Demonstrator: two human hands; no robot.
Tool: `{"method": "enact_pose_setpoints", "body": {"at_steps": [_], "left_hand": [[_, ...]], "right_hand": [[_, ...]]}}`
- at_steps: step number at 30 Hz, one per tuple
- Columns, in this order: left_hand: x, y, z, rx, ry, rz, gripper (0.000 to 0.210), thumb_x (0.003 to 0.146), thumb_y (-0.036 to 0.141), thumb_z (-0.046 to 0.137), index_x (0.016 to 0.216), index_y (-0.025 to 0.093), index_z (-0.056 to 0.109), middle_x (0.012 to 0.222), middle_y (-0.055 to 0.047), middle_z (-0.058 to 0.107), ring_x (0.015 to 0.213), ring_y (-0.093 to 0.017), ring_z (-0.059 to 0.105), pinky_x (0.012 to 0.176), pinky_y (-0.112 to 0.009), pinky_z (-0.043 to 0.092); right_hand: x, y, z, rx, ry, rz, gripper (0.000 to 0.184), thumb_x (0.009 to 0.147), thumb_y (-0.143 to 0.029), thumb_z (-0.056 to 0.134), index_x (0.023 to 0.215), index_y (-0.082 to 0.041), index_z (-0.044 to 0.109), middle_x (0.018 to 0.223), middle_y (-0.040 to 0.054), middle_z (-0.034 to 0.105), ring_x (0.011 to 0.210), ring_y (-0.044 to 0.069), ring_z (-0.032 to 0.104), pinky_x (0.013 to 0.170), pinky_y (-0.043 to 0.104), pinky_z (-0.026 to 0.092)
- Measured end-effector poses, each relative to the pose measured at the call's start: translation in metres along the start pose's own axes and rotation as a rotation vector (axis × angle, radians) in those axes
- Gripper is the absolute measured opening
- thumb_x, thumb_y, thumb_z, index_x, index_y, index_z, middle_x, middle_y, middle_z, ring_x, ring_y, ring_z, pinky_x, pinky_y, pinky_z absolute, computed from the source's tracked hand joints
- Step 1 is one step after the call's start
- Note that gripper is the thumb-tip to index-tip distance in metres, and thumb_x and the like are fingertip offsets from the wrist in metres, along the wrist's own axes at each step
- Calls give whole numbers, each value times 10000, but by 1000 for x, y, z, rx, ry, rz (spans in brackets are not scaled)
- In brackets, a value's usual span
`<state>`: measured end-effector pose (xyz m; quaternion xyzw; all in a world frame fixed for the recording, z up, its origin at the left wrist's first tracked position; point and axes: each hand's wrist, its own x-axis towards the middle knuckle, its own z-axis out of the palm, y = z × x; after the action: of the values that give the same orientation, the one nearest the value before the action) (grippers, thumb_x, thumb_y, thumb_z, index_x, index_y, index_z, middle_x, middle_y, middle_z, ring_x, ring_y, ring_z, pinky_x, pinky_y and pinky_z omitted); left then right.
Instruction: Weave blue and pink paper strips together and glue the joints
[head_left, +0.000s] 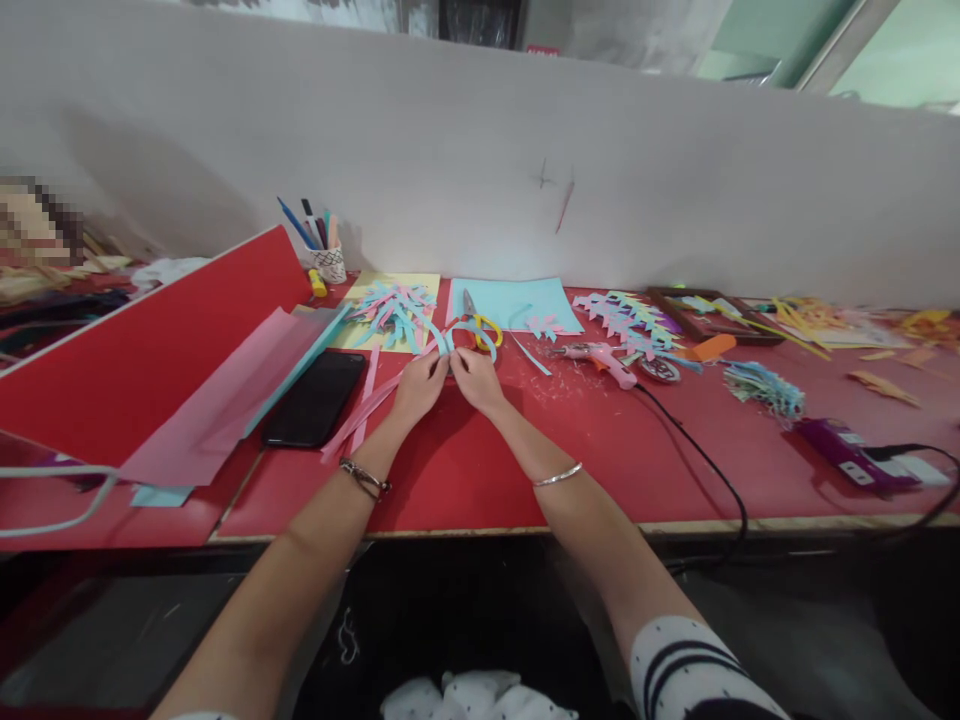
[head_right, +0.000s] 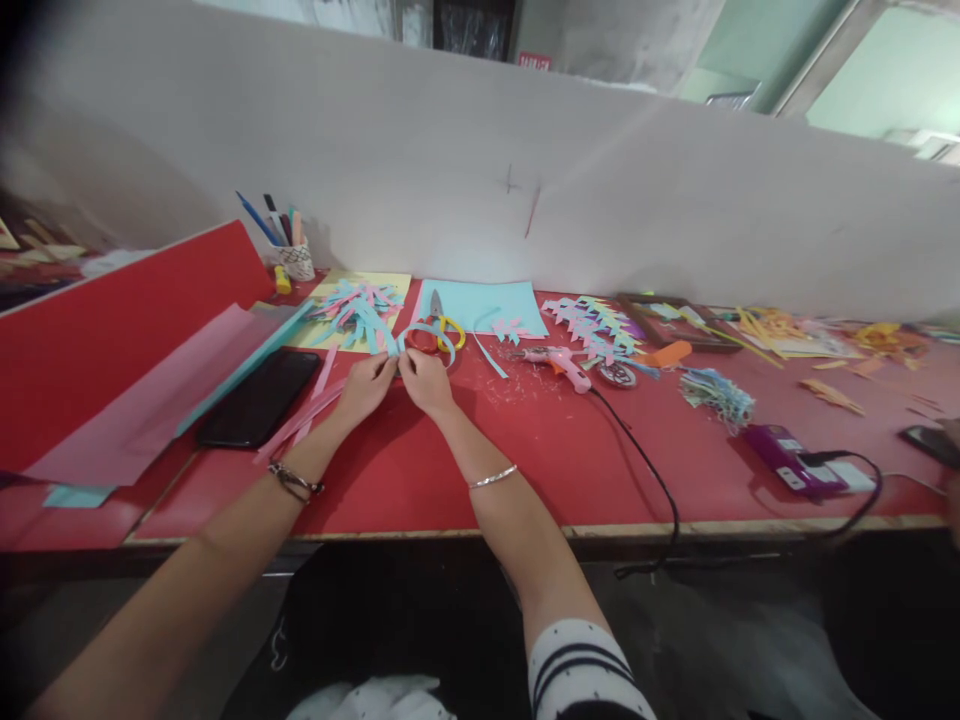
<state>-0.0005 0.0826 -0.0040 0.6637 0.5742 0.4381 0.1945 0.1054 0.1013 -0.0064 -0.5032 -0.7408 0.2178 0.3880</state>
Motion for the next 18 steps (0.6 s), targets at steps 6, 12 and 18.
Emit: {"method": "enact_pose_setpoints", "body": {"at_steps": [6,12,18], "left_hand": [[0,0,-1,5,7,-15,274,776,232,402,505,195,377,482,38,418,504,-113,423,494,-229,272],[0,0,-2,21,18,-35,274,783,234,405,512,193,410,491,32,451,527,-121,443,511,-229,294],[0,1,-3,30,5,-51,294,791,222,409,498,192,400,492,31,450,534,-121,448,531,-233,302]], "right_hand": [[0,-3,1,43,5,15,289,800,-225,387,526,-206,295,506,-40,392,511,105,393,526,224,258],[3,-3,3,127,-6,59,285,792,-229,374,517,-206,301,500,-41,402,521,106,411,522,219,282],[4,-2,6,235,-30,129,267,782,-244,359,523,-205,312,493,-53,358,510,96,395,502,208,290]]}}
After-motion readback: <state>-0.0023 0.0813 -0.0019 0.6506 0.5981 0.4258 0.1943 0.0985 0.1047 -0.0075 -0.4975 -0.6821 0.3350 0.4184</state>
